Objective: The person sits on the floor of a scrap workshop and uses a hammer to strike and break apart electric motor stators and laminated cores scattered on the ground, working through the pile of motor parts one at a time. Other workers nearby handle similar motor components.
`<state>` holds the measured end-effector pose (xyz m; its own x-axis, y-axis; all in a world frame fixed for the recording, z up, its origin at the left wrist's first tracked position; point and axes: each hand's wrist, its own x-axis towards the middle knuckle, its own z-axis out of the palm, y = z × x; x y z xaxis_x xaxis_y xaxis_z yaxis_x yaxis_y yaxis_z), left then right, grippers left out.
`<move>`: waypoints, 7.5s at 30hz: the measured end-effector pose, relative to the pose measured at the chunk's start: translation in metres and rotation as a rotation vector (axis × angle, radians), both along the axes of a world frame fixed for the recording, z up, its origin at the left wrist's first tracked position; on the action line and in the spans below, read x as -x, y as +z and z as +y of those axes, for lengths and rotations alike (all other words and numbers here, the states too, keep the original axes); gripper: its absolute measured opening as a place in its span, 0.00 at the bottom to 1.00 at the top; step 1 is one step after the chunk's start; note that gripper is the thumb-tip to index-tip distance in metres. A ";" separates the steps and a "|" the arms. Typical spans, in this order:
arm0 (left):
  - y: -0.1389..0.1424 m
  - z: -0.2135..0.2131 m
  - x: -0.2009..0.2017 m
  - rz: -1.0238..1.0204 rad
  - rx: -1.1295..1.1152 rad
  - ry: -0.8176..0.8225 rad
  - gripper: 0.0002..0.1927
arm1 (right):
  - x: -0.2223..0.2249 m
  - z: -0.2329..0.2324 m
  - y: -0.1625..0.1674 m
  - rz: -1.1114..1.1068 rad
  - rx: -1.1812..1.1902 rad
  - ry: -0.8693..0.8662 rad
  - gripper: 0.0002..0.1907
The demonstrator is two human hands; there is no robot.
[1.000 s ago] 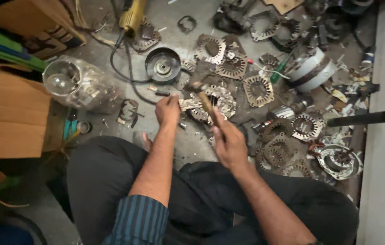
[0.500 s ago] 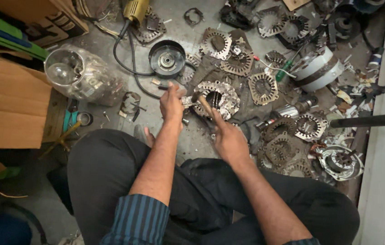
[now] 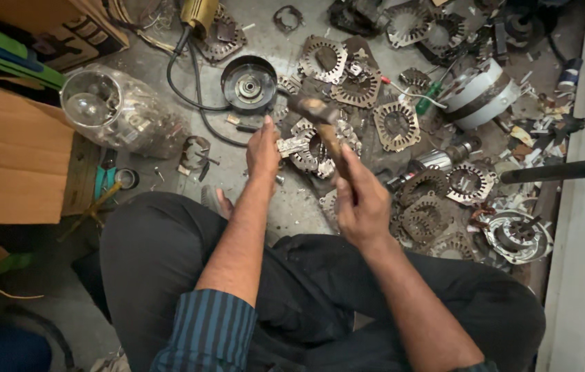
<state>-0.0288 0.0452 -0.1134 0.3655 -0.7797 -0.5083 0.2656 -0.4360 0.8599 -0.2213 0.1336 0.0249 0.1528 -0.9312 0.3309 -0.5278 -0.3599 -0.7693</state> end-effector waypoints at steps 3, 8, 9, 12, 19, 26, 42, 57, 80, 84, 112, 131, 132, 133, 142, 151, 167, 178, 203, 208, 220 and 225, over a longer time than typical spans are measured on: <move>0.000 0.002 0.004 -0.109 0.091 -0.088 0.37 | 0.006 0.004 0.004 -0.119 0.174 0.096 0.26; 0.012 0.003 0.001 -0.271 0.037 0.048 0.35 | 0.015 0.010 -0.011 -0.219 0.246 0.133 0.27; 0.015 0.003 -0.001 -0.285 0.022 0.099 0.35 | 0.016 0.012 -0.017 -0.220 0.253 0.139 0.27; 0.022 0.003 -0.007 -0.324 0.042 0.259 0.33 | 0.016 0.008 -0.040 0.169 0.231 0.028 0.31; 0.018 0.008 -0.020 -0.261 0.065 0.393 0.30 | 0.011 -0.010 -0.072 0.580 -0.402 0.008 0.38; 0.013 0.010 -0.004 0.176 -0.040 0.057 0.24 | 0.007 -0.013 -0.024 0.227 -0.229 -0.037 0.30; 0.014 0.007 -0.007 -0.183 -0.094 -0.082 0.35 | 0.009 -0.007 -0.074 0.484 -0.400 -0.032 0.36; 0.025 0.016 0.002 -0.550 -0.156 -0.240 0.21 | 0.007 -0.020 -0.007 0.185 -0.234 -0.075 0.28; 0.030 0.013 -0.004 -0.173 -0.132 -0.048 0.23 | 0.009 -0.010 -0.079 0.488 -0.361 -0.070 0.22; 0.043 0.018 0.001 -0.206 -0.008 0.001 0.17 | 0.003 -0.012 -0.048 0.419 -0.375 -0.102 0.19; 0.017 0.013 -0.004 -0.458 -0.011 0.036 0.15 | 0.009 -0.006 -0.044 0.139 -0.125 -0.086 0.21; 0.008 0.008 -0.003 -0.286 -0.208 -0.061 0.13 | 0.009 -0.003 -0.049 0.276 -0.263 -0.081 0.18; 0.007 0.008 -0.003 -0.272 -0.227 -0.059 0.11 | 0.008 -0.004 -0.050 0.395 -0.331 -0.054 0.17; 0.006 0.008 -0.003 -0.258 -0.239 -0.054 0.10 | 0.009 -0.004 -0.050 0.436 -0.373 -0.071 0.18; 0.008 0.011 -0.005 -0.469 -0.191 -0.097 0.12 | 0.002 0.002 -0.051 0.244 -0.088 -0.057 0.20; 0.013 0.012 -0.003 -0.534 -0.205 -0.139 0.15 | 0.006 -0.006 -0.039 0.159 -0.222 -0.142 0.20; 0.051 0.011 0.015 -0.522 0.044 -0.224 0.11 | 0.017 -0.021 -0.022 0.104 -0.393 -0.224 0.20; 0.076 -0.020 -0.005 -0.053 0.164 -0.402 0.17 | 0.039 -0.021 0.039 -0.377 -0.049 -0.221 0.30; 0.033 -0.046 -0.015 -0.598 0.146 -0.621 0.28 | 0.043 -0.026 -0.017 -0.755 -0.456 -0.254 0.22; 0.028 -0.042 -0.017 -0.521 0.093 -0.549 0.28 | 0.039 -0.029 -0.013 -0.743 -0.578 -0.328 0.21; 0.003 -0.029 0.005 -0.460 0.157 -0.218 0.16 | 0.030 -0.023 -0.014 -0.281 -0.645 -0.179 0.15; 0.001 -0.023 0.010 -0.530 0.125 -0.283 0.16 | 0.023 -0.019 -0.004 -0.031 -0.547 -0.163 0.16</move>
<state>-0.0390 0.0219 -0.1126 0.3136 -0.9256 -0.2120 -0.3235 -0.3141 0.8926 -0.2447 0.1142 0.0211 -0.0093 -0.9790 -0.2037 -0.5175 0.1791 -0.8368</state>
